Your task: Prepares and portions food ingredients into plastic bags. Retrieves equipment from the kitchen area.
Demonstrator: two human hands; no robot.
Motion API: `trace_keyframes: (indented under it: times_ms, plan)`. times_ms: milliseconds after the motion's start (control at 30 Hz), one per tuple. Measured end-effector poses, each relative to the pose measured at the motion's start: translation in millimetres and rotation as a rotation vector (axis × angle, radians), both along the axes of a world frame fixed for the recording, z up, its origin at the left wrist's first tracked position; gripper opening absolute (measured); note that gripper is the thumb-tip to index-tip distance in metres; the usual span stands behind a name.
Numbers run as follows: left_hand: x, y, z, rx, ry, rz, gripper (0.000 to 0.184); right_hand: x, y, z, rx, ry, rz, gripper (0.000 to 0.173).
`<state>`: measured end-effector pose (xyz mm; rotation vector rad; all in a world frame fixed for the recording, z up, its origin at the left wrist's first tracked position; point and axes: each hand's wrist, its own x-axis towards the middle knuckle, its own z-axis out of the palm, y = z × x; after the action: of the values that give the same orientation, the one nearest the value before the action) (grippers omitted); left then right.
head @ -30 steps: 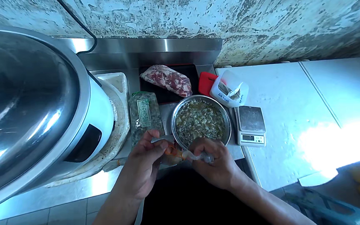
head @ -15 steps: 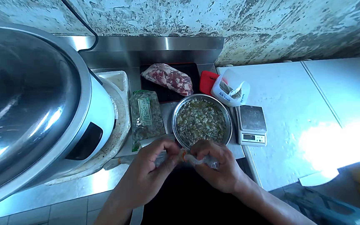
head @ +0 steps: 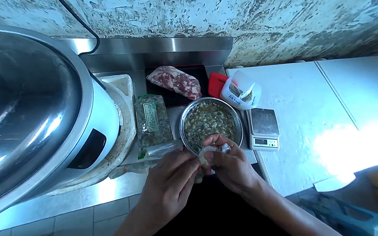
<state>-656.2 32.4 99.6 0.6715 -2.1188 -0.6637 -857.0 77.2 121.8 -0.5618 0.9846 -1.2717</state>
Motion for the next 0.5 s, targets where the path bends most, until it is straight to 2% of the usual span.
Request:
trace_keyframes:
  times_ms: [167,267,333,400,433,500]
  plan:
    - [-1,-1,0,-0.062,-0.072,-0.012,0.019,0,-2,2,0.150,-0.139,0.050,0.016]
    - [1,-2,-3,0.147,0.012,-0.031,0.020,2,-1,5,0.128,-0.078,0.028,0.021]
    - [5,-7,-4,0.410,0.094,-0.077,0.019,-1,1,3,-0.101,0.290,0.006,0.042]
    - [10,-12,-3,0.665,0.167,-0.154,0.020,-9,1,2,-0.406,0.829,-0.001,0.057]
    - [11,-13,-3,0.771,0.203,-0.193,0.020,-13,1,4,-0.527,1.052,0.014,0.055]
    - [12,-14,-7,0.945,0.315,-0.295,0.020,-15,0,10,-0.662,1.367,0.109,0.040]
